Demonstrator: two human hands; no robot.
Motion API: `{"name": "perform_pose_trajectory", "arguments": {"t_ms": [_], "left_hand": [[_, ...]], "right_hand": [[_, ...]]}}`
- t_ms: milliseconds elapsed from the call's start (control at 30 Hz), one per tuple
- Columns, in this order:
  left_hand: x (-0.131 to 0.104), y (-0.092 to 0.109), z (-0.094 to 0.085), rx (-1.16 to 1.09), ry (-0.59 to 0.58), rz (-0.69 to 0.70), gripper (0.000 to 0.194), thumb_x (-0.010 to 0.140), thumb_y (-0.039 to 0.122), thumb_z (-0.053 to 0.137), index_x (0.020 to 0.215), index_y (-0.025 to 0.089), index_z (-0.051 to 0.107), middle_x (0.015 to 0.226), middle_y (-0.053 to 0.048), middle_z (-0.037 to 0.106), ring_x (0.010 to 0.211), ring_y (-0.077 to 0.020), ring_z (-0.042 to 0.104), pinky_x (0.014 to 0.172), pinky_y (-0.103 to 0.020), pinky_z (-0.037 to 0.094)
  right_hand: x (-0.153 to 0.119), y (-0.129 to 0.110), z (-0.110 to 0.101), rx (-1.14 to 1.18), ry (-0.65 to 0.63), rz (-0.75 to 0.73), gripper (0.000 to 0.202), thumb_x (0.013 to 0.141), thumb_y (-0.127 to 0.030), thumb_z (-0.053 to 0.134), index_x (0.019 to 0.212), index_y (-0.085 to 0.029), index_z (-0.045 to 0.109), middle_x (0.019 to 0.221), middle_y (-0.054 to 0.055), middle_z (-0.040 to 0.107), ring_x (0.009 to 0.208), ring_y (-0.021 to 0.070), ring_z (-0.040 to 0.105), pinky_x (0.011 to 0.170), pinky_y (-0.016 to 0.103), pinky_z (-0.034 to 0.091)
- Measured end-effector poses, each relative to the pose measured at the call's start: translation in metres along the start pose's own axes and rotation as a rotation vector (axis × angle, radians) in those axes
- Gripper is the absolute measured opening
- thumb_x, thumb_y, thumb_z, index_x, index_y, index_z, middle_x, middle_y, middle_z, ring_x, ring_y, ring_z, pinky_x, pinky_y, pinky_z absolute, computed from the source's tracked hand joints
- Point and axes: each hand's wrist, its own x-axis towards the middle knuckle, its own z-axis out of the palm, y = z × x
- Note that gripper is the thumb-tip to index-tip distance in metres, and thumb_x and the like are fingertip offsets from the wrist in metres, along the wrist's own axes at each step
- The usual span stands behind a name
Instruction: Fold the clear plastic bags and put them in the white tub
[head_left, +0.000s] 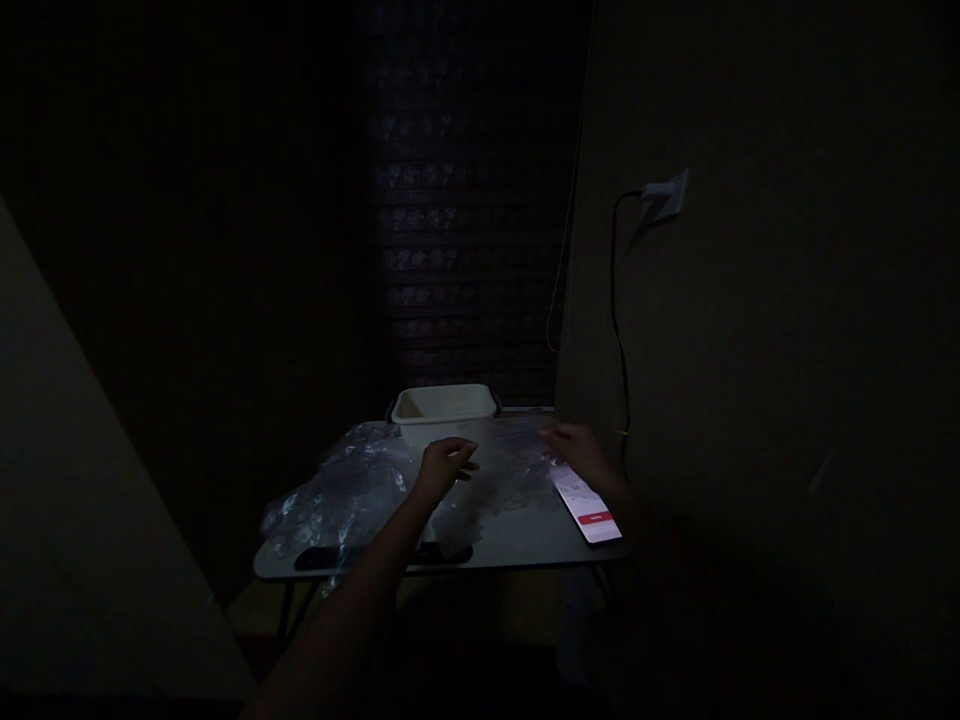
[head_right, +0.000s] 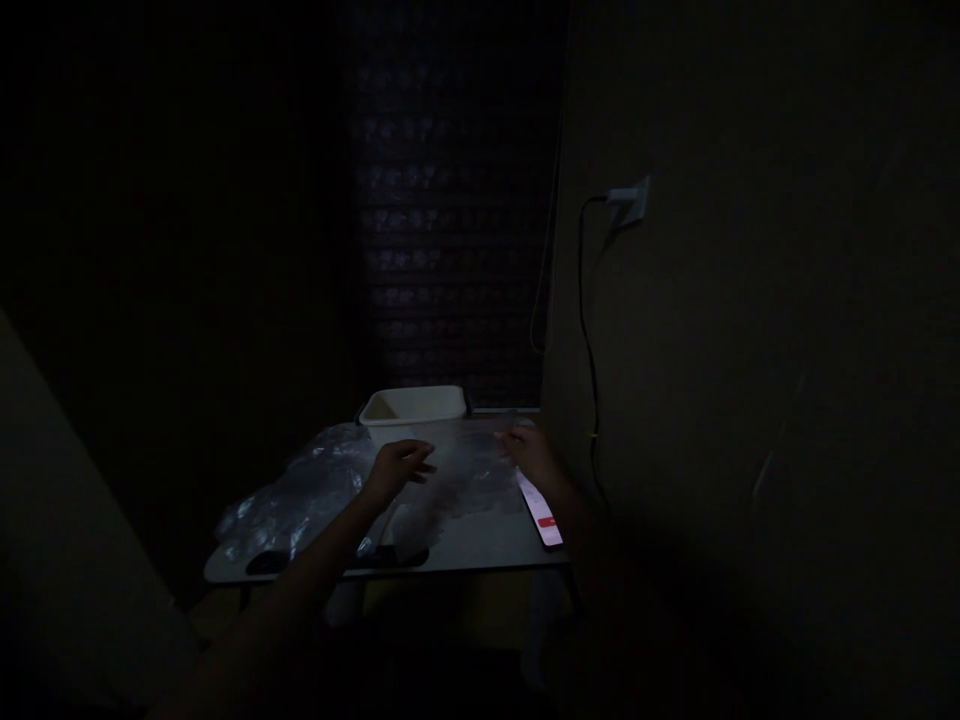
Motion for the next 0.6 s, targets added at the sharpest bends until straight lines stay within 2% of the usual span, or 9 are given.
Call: {"name": "perform_pose_trajectory", "arguments": {"t_ms": [133,233,300,433,600], "left_hand": [[0.002,0.002,-0.001,0.088,0.036,0.265,0.020,0.060,0.030,0.051,0.068,0.012,0.057,0.075,-0.006,0.058,0.071,-0.0171,0.054,0.057,-0.027,0.045],[-0.003,0.007,-0.002,0.228,0.047,0.497,0.017,0.063,0.027,0.048,0.068,0.015,0.058,0.087,-0.005,0.056,0.080,-0.0158,0.051,0.071,-0.029,0.040],[-0.008,0.012,-0.003,0.314,0.051,0.588,0.016,0.065,0.026,0.047,0.068,0.016,0.059,0.092,-0.005,0.054,0.083,-0.0152,0.050,0.076,-0.029,0.038],[-0.015,0.012,-0.007,0.467,-0.012,0.655,0.016,0.066,0.025,0.046,0.070,0.016,0.059,0.098,-0.006,0.051,0.087,-0.0157,0.048,0.078,-0.028,0.036],[-0.017,-0.019,-0.016,0.669,-0.201,0.590,0.020,0.068,0.022,0.041,0.076,0.016,0.058,0.105,-0.007,0.046,0.092,-0.0147,0.045,0.079,-0.026,0.034]], "right_hand": [[-0.004,-0.002,-0.004,0.109,0.067,-0.121,0.024,0.059,-0.031,0.048,0.072,-0.014,0.058,0.072,0.005,0.059,0.068,0.0157,0.053,0.055,0.026,0.042],[-0.008,0.001,-0.009,0.132,0.080,-0.306,0.021,0.060,-0.030,0.049,0.073,-0.016,0.058,0.086,0.005,0.057,0.081,0.0161,0.050,0.071,0.030,0.039],[-0.011,0.003,-0.012,0.117,0.076,-0.385,0.020,0.061,-0.031,0.048,0.073,-0.018,0.059,0.094,0.005,0.054,0.088,0.0160,0.047,0.075,0.031,0.037],[-0.018,0.013,-0.015,-0.042,0.014,-0.473,0.019,0.065,-0.030,0.046,0.073,-0.019,0.059,0.098,0.005,0.052,0.092,0.0155,0.044,0.080,0.032,0.033],[-0.027,0.040,-0.011,-0.356,-0.113,-0.525,0.018,0.066,-0.024,0.043,0.073,-0.021,0.059,0.095,0.003,0.053,0.094,0.0151,0.042,0.082,0.033,0.031]]}}
